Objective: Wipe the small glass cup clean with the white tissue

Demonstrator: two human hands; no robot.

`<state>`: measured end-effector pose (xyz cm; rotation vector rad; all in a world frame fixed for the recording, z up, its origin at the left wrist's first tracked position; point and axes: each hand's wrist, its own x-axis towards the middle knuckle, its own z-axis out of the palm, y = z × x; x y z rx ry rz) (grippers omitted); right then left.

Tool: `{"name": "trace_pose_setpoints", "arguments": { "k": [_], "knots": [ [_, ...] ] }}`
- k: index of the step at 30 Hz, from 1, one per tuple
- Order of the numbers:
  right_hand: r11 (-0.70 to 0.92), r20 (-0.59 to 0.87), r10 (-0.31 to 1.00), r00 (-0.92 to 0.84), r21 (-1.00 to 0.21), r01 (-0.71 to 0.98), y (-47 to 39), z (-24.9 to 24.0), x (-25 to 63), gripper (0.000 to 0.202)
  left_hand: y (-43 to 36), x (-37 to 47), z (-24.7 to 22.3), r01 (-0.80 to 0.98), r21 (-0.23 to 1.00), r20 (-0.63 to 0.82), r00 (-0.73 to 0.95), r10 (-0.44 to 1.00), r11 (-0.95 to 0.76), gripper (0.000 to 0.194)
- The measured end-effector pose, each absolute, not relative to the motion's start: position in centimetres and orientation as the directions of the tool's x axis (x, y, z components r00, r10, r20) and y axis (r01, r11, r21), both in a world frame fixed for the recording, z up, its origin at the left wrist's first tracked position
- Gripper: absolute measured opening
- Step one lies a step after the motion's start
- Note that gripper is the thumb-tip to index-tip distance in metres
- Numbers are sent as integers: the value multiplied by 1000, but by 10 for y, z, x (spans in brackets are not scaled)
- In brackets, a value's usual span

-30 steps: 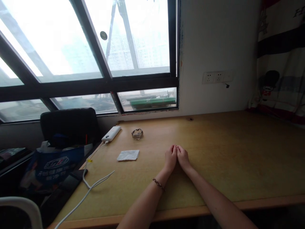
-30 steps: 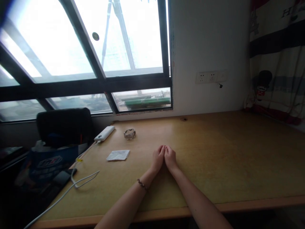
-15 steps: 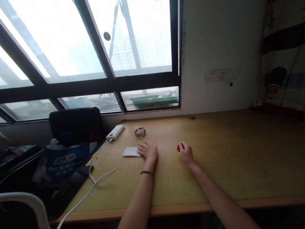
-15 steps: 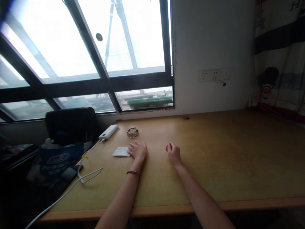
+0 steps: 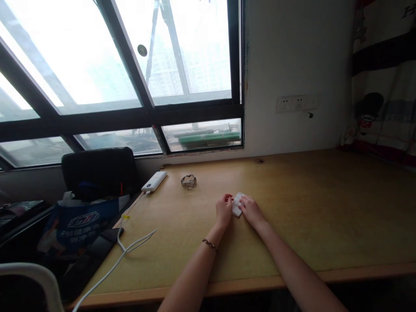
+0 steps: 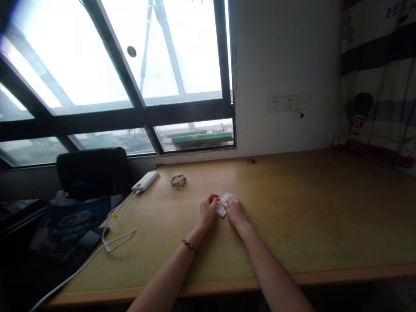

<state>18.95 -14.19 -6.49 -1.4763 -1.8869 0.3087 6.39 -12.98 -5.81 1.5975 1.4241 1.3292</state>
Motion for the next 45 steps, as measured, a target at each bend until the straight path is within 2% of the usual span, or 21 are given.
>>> {"name": "trace_pose_setpoints", "arguments": {
  "k": [2,4,7,9,11,13,15,17,20,23,27,31,36,40,45],
  "knots": [
    [297,369,927,-66,-615,730,-142,-61,191,16,-128,58,-55,399,888,307,-148,940,-227,17],
    [272,386,922,19,-683,678,-142,-58,193,16,-126,56,-53,357,915,270,-186,945,-191,19],
    [297,462,864,199,-788,539,-140,-54,195,15,-125,60,-51,90,994,69,-126,990,-58,26],
    [327,486,829,277,-823,464,-139,-52,196,17,-128,64,-49,-110,992,-67,17,998,69,28],
    [331,488,816,310,-834,442,-139,-50,197,19,-131,69,-45,-204,971,-98,135,986,125,29],
    [304,474,809,348,-844,442,-139,-48,197,23,-137,71,-40,-164,986,-17,134,991,39,29],
    [261,417,812,409,-885,385,-140,-47,196,30,-143,73,-35,-12,990,143,59,988,-143,27],
    [221,289,859,423,-954,203,-141,-46,193,34,-149,75,-31,166,934,313,40,949,-315,24],
    [177,133,955,265,-973,-151,-143,-46,187,35,-158,79,-28,304,813,478,138,867,-497,23],
    [173,107,974,202,-922,-346,-144,-48,184,32,-163,82,-26,340,732,543,232,807,-590,26],
    [135,1,966,260,-858,-496,-143,-49,185,27,-164,82,-26,341,735,547,213,810,-586,23],
    [87,-47,974,221,-823,-561,-143,-48,186,24,-158,81,-30,241,843,470,106,876,-481,28],
    [38,-77,985,154,-778,-627,-145,-46,185,23,-149,80,-37,-56,958,287,99,953,-283,32],
    [36,-84,985,153,-762,-647,-144,-45,184,22,-143,79,-44,-245,964,124,66,990,-104,32],
    [73,-74,974,212,-788,-612,-142,-46,186,21,-134,76,-51,-507,860,-50,26,998,56,27]
  ]
}}
